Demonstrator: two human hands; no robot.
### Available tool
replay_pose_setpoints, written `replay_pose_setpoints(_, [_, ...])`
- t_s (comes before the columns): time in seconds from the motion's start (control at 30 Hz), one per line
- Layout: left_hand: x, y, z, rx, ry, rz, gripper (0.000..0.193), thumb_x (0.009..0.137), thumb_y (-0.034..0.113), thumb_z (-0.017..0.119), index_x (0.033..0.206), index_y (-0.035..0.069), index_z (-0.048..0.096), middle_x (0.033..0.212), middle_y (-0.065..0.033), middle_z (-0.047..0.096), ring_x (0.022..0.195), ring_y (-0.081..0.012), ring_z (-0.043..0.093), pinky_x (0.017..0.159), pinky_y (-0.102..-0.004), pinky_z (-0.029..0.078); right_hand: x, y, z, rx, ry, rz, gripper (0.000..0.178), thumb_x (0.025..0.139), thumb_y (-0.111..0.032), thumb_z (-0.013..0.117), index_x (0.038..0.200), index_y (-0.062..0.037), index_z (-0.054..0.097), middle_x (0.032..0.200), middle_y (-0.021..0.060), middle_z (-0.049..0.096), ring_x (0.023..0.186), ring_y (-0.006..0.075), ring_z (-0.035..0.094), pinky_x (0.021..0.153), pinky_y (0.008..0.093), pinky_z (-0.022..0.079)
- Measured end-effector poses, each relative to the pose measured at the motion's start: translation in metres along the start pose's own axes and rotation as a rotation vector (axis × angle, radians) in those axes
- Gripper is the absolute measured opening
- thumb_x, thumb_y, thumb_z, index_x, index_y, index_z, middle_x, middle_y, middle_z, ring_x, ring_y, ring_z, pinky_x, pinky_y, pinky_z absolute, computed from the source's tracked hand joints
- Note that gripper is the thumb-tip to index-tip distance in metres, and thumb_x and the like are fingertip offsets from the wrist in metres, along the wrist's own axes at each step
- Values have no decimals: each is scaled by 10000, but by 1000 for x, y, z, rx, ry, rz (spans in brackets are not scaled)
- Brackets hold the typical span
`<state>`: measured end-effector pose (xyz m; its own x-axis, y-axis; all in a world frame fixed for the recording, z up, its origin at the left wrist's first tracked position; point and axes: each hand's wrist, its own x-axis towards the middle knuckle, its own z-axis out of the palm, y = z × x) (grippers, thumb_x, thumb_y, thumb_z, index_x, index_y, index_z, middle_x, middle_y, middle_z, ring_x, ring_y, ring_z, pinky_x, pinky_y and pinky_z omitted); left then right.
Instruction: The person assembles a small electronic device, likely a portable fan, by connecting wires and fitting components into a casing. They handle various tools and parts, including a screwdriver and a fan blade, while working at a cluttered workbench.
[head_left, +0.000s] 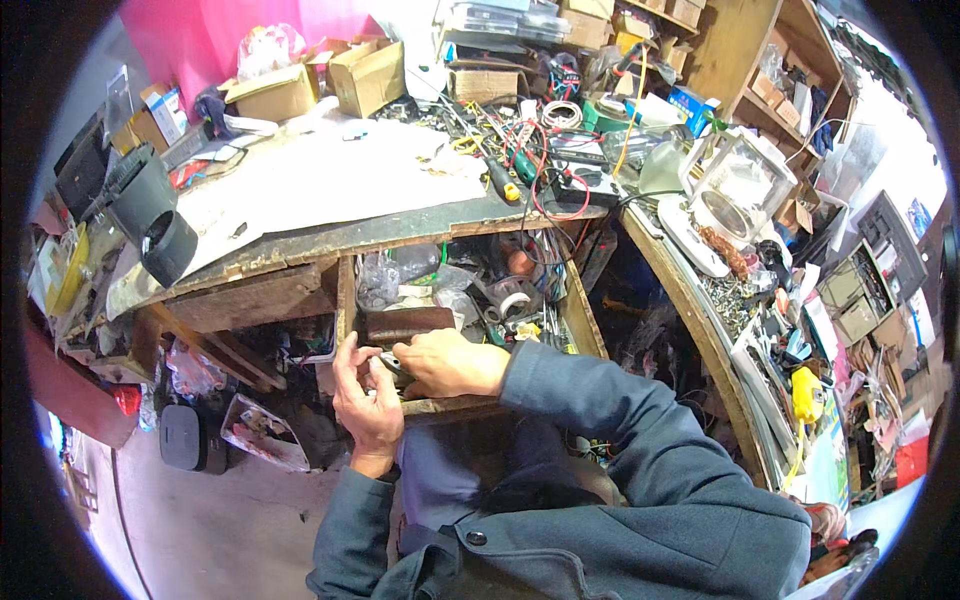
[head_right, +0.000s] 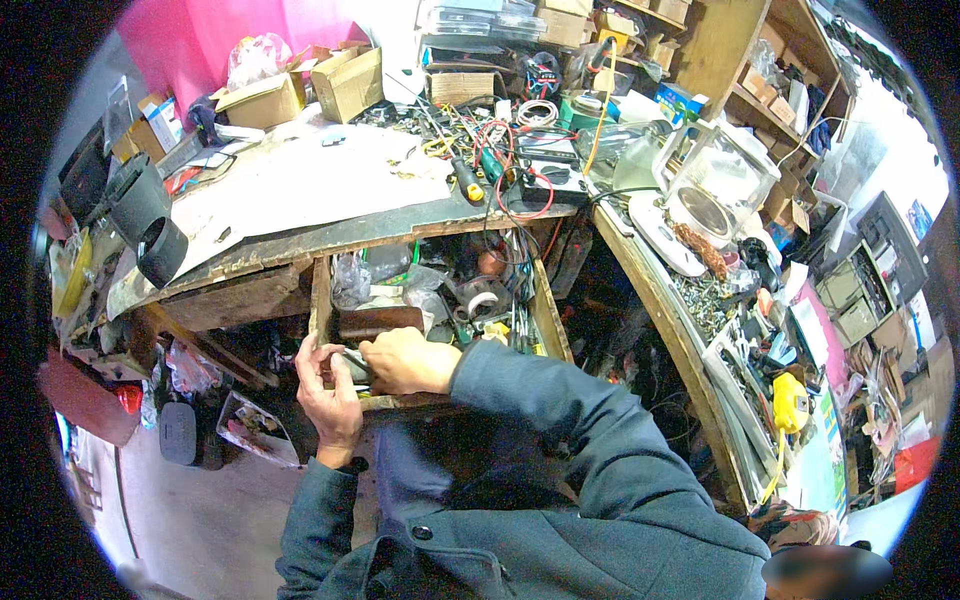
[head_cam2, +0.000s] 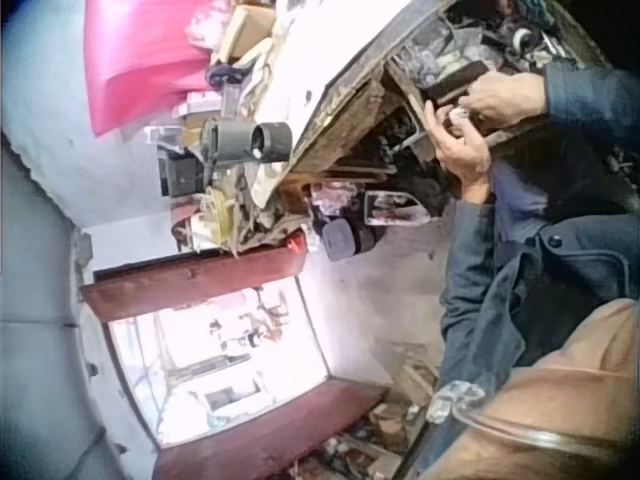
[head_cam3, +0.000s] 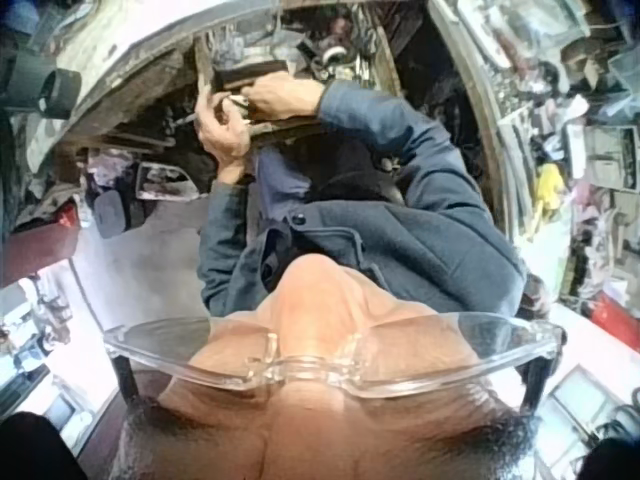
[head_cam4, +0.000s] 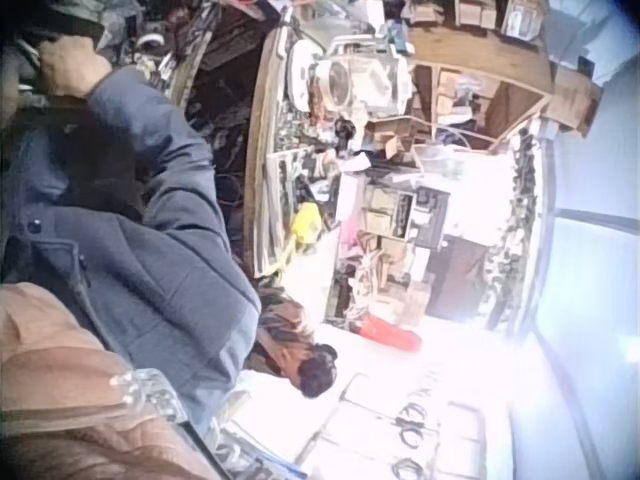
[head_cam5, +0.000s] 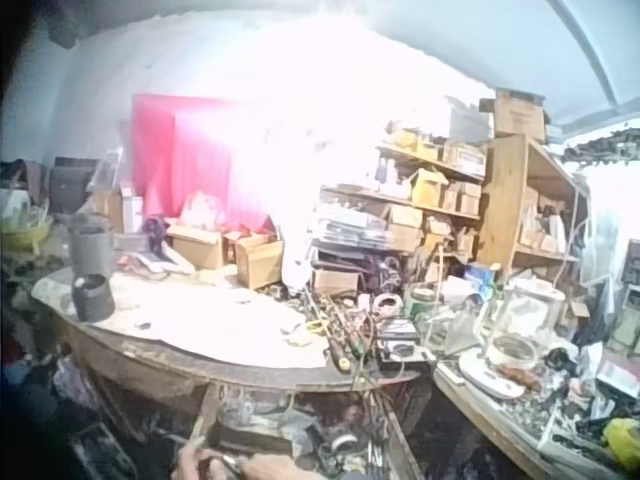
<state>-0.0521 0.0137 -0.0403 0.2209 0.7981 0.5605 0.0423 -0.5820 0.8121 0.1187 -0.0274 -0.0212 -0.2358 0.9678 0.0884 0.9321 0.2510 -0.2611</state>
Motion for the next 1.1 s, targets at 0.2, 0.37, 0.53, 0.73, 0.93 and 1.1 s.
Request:
replay_pose_setpoints(0.2, [1,1,2,102,-70,-4,390,1013,63,608,1398,12,577,935,-104,749,828,-166,701,758,-322,565,-1,-7,-2,-80,67,74,225,818,-203,742,913,-6,688,832,203,746,765,384,755,664,490,600])
replay_pose_setpoints(0.37, [2,8,3,150,-102,-48,377,1000,54,612,1374,13,588,922,-121,757,798,-197,722,737,-335,574,1,-4,-13,-135,-144,108,228,787,-202,741,860,13,742,837,217,754,790,382,764,670,485,605])
replay_pose_setpoints(0.53, [5,10,6,226,-100,36,412,931,60,672,1341,74,634,822,-119,735,674,-264,710,623,-402,544,6,6,-29,106,-60,306,312,892,-275,691,847,31,732,876,253,756,841,438,752,735,519,603])
replay_pose_setpoints(0.73, [7,10,5,442,-209,75,362,924,107,669,1285,94,653,897,-161,746,747,-356,725,675,-467,562,44,54,-145,253,-41,436,350,945,-273,583,1010,71,590,883,241,714,814,334,734,689,463,575])
replay_pose_setpoints(0.93, [9,19,6,518,-269,126,332,915,98,683,1245,74,657,920,-167,745,803,-353,734,697,-459,572,74,164,-240,-275,306,521,296,963,-234,614,1135,3,575,1100,265,724,1044,430,715,834,493,571])
replay_pose_setpoints(1.1, [9,17,8,485,-251,162,319,915,84,680,1232,68,656,872,-162,712,789,-358,717,691,-470,558,90,200,-247,-339,318,751,340,952,-161,578,1253,-3,564,1276,294,680,1221,455,653,996,563,508])
